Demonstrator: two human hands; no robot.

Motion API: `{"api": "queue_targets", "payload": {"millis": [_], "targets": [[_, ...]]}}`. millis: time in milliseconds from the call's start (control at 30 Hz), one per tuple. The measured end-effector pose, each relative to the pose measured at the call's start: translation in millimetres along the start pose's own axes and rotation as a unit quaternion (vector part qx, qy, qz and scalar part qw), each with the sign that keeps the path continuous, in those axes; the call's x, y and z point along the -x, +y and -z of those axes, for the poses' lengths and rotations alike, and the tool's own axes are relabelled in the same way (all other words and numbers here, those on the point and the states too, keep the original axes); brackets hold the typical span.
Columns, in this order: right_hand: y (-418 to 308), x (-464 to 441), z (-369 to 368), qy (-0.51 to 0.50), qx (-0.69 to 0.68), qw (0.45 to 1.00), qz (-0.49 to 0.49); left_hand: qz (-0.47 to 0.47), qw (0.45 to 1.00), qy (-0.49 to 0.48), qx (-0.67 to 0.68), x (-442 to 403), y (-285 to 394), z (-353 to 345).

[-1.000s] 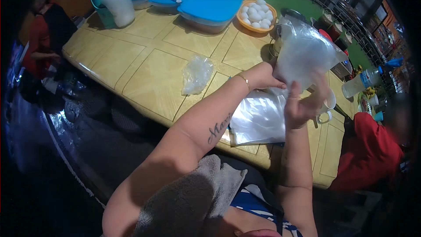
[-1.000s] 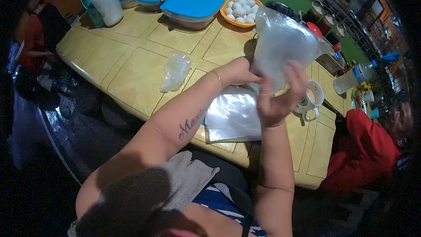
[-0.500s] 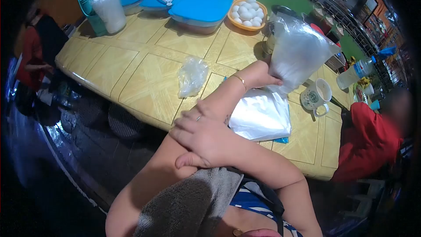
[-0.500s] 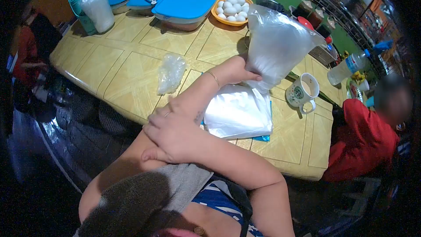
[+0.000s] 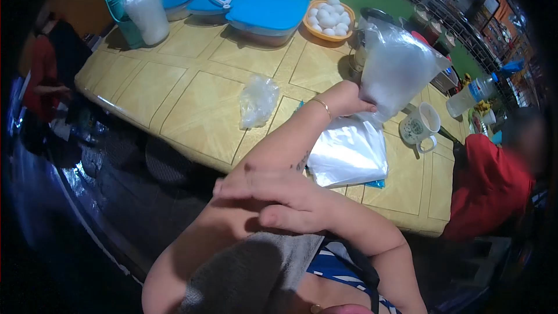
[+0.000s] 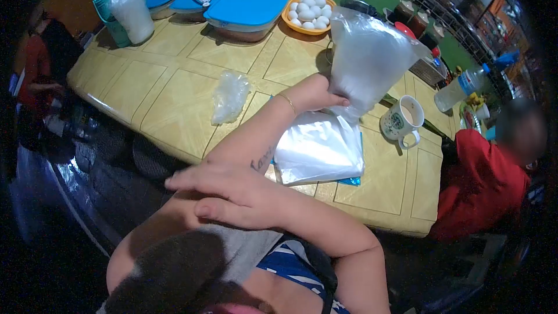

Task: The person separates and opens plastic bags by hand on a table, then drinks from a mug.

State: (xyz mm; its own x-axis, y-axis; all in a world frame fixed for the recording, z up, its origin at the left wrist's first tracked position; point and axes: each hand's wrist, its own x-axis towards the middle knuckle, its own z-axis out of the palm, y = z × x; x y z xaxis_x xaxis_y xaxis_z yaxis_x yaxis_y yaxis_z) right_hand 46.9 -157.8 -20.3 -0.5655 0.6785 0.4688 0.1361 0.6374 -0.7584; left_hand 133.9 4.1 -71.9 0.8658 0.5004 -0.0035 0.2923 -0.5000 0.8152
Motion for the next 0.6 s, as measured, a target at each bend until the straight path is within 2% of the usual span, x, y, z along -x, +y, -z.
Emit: {"api": "queue_targets", "payload": {"millis": [67, 100, 200, 233, 267, 300, 400, 433, 467, 500, 600], "targets": [[-1.4, 0.5, 3.9, 0.062, 0.218, 0.974, -0.009, -0.011, 1.0, 0.002, 0.02, -2.4, -5.2, -3.6], [0.3, 1.1, 7.1, 0.06, 0.397, 0.914, -0.064, -0.001, 1.0, -0.002, 0.02, -2.8, -5.8, -3.3], [11.9, 3.7, 2.1, 0.089, 0.53, 0.814, -0.221, 0.019, 1.0, 0.007, 0.002, -2.6, -5.1, -3.3], [6.7, 7.9, 5.0, 0.028, 0.443, 0.869, -0.22, 0.024, 1.0, 0.013, -0.007, -3.7, -3.7, -4.0], [-0.1, 8.8, 13.2, 0.002, 0.293, 0.93, -0.223, 0.016, 1.0, 0.013, -0.016, -6.4, -3.3, -3.8], [-6.6, 9.4, 21.2, -0.023, 0.132, 0.966, -0.22, 0.009, 1.0, 0.011, -0.024, -7.2, -4.3, -4.5], [-9.9, 12.7, 26.5, 0.072, 0.095, 0.965, -0.235, -0.012, 1.0, 0.016, 0.008, -2.4, -3.7, -3.7], [0.4, 15.1, 28.6, 0.113, 0.268, 0.932, -0.218, -0.021, 0.999, 0.023, 0.029, 0.6, -1.8, -3.5], [10.3, 17.0, 29.2, 0.149, 0.431, 0.868, -0.195, -0.018, 0.999, 0.022, 0.024, 8.5, 6.6, 0.4], [18.6, 17.1, 27.5, 0.167, 0.505, 0.805, -0.264, -0.015, 0.999, 0.021, 0.022, 18.5, 19.1, 7.7], [28.8, 27.3, 18.3, 0.157, 0.471, 0.838, -0.228, -0.061, 0.997, 0.025, 0.043, 13.7, 13.3, 8.4]]}}
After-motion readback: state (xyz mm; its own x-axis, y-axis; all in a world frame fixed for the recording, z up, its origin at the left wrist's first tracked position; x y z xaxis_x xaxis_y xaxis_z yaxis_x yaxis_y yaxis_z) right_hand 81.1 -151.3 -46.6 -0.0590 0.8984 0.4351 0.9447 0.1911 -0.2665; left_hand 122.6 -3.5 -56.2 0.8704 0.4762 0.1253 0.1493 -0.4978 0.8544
